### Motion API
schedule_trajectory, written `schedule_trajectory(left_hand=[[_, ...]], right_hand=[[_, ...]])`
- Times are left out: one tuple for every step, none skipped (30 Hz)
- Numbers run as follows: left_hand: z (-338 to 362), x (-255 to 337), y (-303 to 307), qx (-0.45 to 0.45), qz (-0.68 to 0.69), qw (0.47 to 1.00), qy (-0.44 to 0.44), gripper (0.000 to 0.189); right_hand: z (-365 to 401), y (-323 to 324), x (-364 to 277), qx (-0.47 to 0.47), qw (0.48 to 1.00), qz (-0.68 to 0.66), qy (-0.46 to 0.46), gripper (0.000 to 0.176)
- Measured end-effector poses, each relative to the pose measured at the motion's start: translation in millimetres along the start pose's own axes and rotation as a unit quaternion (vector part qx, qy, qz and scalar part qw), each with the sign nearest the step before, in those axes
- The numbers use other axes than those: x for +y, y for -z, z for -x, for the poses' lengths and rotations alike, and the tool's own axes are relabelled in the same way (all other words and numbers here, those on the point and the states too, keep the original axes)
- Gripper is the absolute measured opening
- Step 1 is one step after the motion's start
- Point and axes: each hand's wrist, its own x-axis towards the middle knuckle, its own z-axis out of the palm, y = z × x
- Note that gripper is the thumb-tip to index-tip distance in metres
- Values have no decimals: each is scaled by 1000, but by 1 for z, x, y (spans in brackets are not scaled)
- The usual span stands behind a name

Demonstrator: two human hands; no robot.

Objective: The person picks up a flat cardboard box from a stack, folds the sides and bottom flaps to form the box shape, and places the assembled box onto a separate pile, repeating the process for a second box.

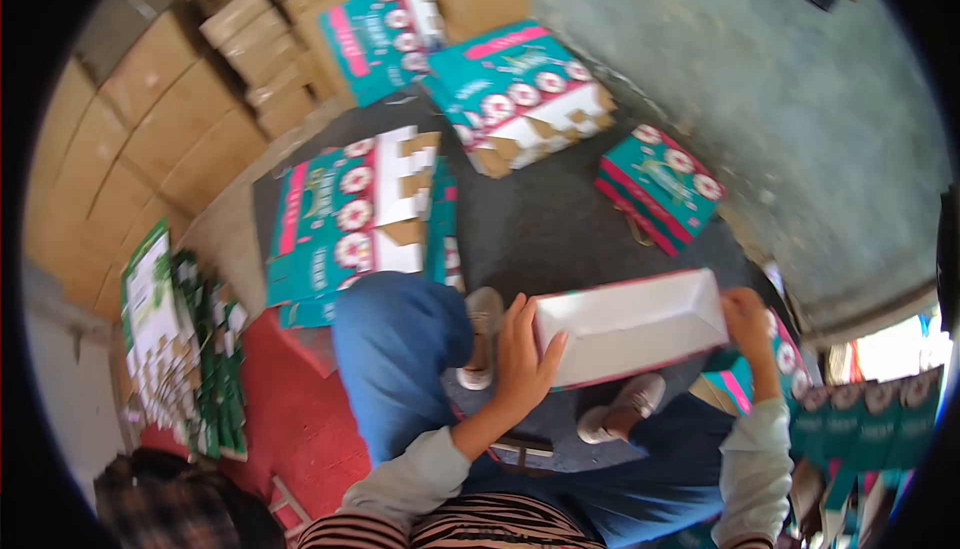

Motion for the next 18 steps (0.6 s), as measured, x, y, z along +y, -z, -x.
schedule_trajectory(left_hand=[[-8, -25, -7, 43, 48, 993, 97, 60], [-22, -57, -11, -79, 116, 962, 233, 67], [-38, -79, -11, -197, 192, 893, 356, 75], [-45, -56, 5, -193, 218, 854, 431, 87], [-52, -28, 15, -195, 248, 808, 498, 98], [-49, -45, 4, -221, 280, 757, 547, 110], [-45, -50, -1, -235, 294, 732, 568, 109], [-42, -53, -6, -251, 308, 705, 588, 109], [-43, -53, -6, -267, 320, 677, 607, 108], [-45, -48, 0, -278, 341, 678, 588, 106], [-43, -52, -2, -284, 349, 669, 591, 103], [-40, -59, -6, -289, 356, 661, 594, 101], [-39, -63, -8, -294, 363, 653, 596, 98], [-41, -50, 0, -278, 362, 659, 598, 88], [-45, -40, 8, -289, 373, 691, 548, 87], [-49, -32, 16, -300, 382, 720, 496, 86], [-49, -22, 25, -311, 390, 744, 445, 85], [-54, -9, 38, -311, 441, 762, 358, 85]], right_hand=[[-8, -6, 45, 59, 992, 81, 82, 18], [-13, -8, 60, 9, 999, -1, -51, 28], [-18, -9, 76, -23, 976, -82, -202, 38], [-24, -11, 91, -36, 930, -136, -339, 48], [-25, -14, 107, -117, 896, -250, -349, 55], [-22, -19, 92, -144, 887, -295, -324, 62], [-14, -22, 69, -170, 875, -338, -303, 70], [-8, -23, 43, -169, 885, -341, -269, 71], [-2, -25, 17, -167, 893, -345, -234, 72], [-4, -27, 18, -173, 886, -365, -227, 72], [-6, -28, 19, -179, 878, -385, -221, 72], [-12, -28, 42, -192, 854, -419, -242, 71], [-16, -27, 58, -205, 827, -452, -263, 70], [-17, -19, 60, -208, 830, -433, -283, 70], [-19, -10, 63, -200, 838, -430, -271, 71], [-21, 1, 65, -191, 845, -427, -258, 71], [-20, 10, 66, -183, 852, -422, -249, 71], [-18, 9, 47, -94, 852, -477, -193, 73]])
